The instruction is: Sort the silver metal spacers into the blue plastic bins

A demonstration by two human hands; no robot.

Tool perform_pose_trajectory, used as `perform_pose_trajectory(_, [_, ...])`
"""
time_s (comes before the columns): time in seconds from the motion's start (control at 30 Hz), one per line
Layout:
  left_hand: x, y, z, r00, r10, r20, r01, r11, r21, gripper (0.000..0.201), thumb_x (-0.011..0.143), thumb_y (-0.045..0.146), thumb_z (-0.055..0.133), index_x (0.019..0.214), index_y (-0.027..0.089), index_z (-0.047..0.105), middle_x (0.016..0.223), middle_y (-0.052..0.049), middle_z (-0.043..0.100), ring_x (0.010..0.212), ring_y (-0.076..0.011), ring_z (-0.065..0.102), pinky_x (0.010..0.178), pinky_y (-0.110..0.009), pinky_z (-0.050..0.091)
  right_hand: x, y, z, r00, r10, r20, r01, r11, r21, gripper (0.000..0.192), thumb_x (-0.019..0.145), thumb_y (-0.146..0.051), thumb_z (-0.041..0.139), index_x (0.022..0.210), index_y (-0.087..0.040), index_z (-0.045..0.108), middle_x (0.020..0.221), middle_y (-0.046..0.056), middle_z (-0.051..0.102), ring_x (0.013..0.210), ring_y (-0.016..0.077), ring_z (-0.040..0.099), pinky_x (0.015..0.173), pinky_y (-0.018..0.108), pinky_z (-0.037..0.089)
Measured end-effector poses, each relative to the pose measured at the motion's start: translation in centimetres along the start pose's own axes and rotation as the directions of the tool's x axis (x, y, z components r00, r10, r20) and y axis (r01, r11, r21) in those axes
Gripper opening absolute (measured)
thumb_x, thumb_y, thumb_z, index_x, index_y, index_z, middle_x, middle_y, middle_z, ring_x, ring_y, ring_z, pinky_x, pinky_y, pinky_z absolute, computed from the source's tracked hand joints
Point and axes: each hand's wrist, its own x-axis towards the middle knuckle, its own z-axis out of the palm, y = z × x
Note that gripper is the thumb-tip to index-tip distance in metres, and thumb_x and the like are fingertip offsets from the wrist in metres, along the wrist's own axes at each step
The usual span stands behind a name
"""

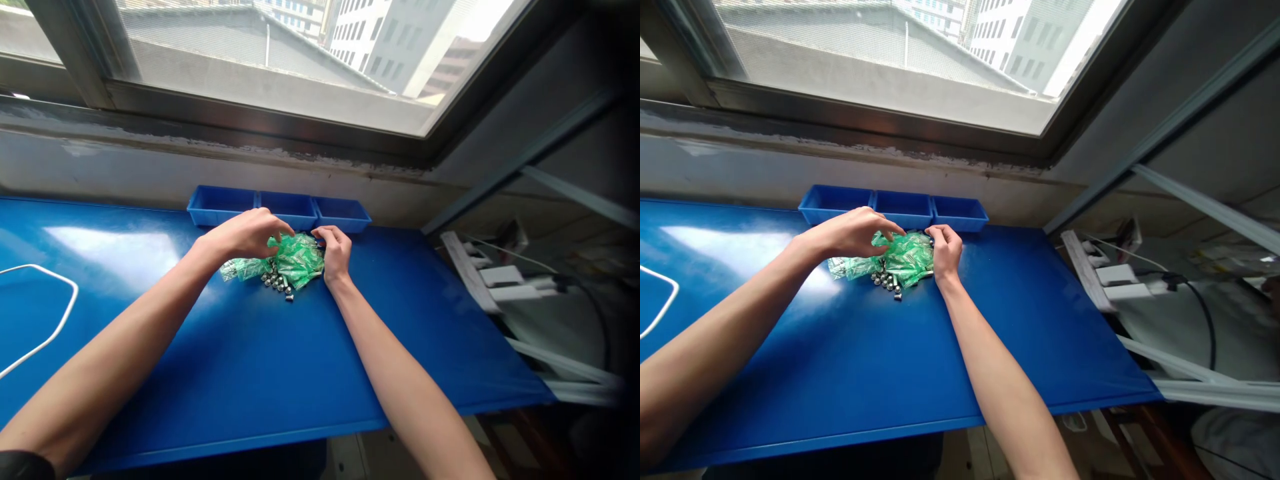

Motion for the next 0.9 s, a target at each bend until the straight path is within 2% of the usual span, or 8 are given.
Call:
perform_pose_trajectory(0.23, [0.1, 0.0, -1.7, 0.999, 0.041, 0.002, -0.039, 0.979, -0.201, 0.024, 0.083, 0.02, 0.079, 0.105, 0.026, 0.086, 0.098, -0.003, 0.085, 0.09, -0.023, 0.081, 0.08, -0.029, 0.056, 0.0, -0.1, 0.1, 1.0, -0.02, 0.018, 0.021, 0.997, -0.068, 0.023, 0.081, -0.039, 0.064, 0.072, -0.022, 0.075, 0.078, 0.001, 0.075, 0.081, 0.0207, 0.064, 0.075, 0.033, 0.047])
perform_pose_trajectory(0.33, [0.1, 0.1, -2.2, 0.989, 0.033, -0.141, -0.059, 0.982, -0.182, 0.015, 0.086, 0.021, 0.074, 0.094, 0.024, 0.087, 0.094, -0.005, 0.085, 0.085, -0.0229, 0.08, 0.082, -0.031, 0.057, 0.0, 0.1, 0.0, 0.999, -0.03, 0.016, 0.032, 0.996, -0.084, 0.023, 0.082, -0.039, 0.064, 0.072, -0.022, 0.076, 0.078, 0.001, 0.075, 0.081, 0.0212, 0.065, 0.076, 0.033, 0.048])
perform_pose_trajectory(0.4, [0.1, 0.3, -2.3, 0.962, -0.015, -0.271, -0.039, 0.981, -0.191, 0.014, 0.087, 0.022, 0.073, 0.092, 0.022, 0.086, 0.091, -0.005, 0.084, 0.084, -0.023, 0.08, 0.086, -0.033, 0.058, 0.0, 0.0, -0.1, 0.999, -0.041, 0.007, 0.042, 0.996, -0.078, 0.023, 0.082, -0.039, 0.064, 0.072, -0.022, 0.075, 0.079, 0.002, 0.076, 0.083, 0.0217, 0.066, 0.077, 0.034, 0.049])
perform_pose_trajectory(0.53, [0.5, 0.8, -1.9, 0.897, -0.163, -0.411, -0.026, 0.909, -0.416, 0.015, 0.085, 0.029, 0.076, 0.09, 0.018, 0.084, 0.088, -0.006, 0.083, 0.084, -0.0212, 0.079, 0.083, -0.03, 0.061, -0.1, -0.8, -0.4, 0.992, -0.122, 0.039, 0.125, 0.99, -0.07, 0.025, 0.088, -0.044, 0.065, 0.085, -0.022, 0.077, 0.091, 0.003, 0.08, 0.094, 0.0235, 0.072, 0.088, 0.036, 0.053])
perform_pose_trajectory(0.6, [0.8, 0.9, -1.2, 0.888, -0.24, -0.393, -0.029, 0.823, -0.567, 0.02, 0.083, 0.033, 0.08, 0.09, 0.014, 0.083, 0.086, -0.008, 0.082, 0.08, -0.0206, 0.079, 0.076, -0.028, 0.062, -0.2, -1.4, -0.5, 0.979, -0.179, 0.095, 0.185, 0.982, -0.05, 0.028, 0.092, -0.048, 0.064, 0.093, -0.023, 0.077, 0.096, 0.004, 0.08, 0.097, 0.0235, 0.073, 0.091, 0.037, 0.055])
perform_pose_trajectory(0.7, [1.3, 0.7, 0.0, 0.892, -0.334, -0.304, -0.001, 0.671, -0.742, 0.031, 0.079, 0.04, 0.086, 0.09, 0.011, 0.08, 0.082, -0.009, 0.081, 0.072, -0.0194, 0.077, 0.065, -0.026, 0.061, -0.3, -2.1, -0.6, 0.959, -0.215, 0.184, 0.216, 0.976, 0.017, 0.029, 0.093, -0.051, 0.069, 0.099, -0.025, 0.078, 0.091, 0.002, 0.079, 0.086, 0.0212, 0.073, 0.082, 0.036, 0.057])
perform_pose_trajectory(0.8, [1.5, 0.7, 0.8, 0.901, -0.366, -0.233, 0.008, 0.551, -0.834, 0.045, 0.072, 0.048, 0.093, 0.092, 0.01, 0.078, 0.085, -0.011, 0.081, 0.074, -0.0201, 0.077, 0.067, -0.027, 0.064, -0.4, -2.2, -0.6, 0.95, -0.203, 0.236, 0.19, 0.979, 0.077, 0.03, 0.085, -0.051, 0.082, 0.099, -0.025, 0.078, 0.085, 0.0, 0.078, 0.074, 0.0187, 0.071, 0.073, 0.035, 0.057])
perform_pose_trajectory(0.9, [1.5, 0.8, 1.0, 0.905, -0.378, -0.196, 0.017, 0.491, -0.871, 0.054, 0.069, 0.055, 0.095, 0.094, 0.01, 0.078, 0.088, -0.012, 0.081, 0.079, -0.0223, 0.078, 0.072, -0.03, 0.066, -0.4, -2.3, -0.5, 0.961, -0.152, 0.232, 0.132, 0.986, 0.099, 0.036, 0.077, -0.053, 0.089, 0.099, -0.026, 0.077, 0.082, -0.001, 0.076, 0.067, 0.0178, 0.069, 0.069, 0.036, 0.057])
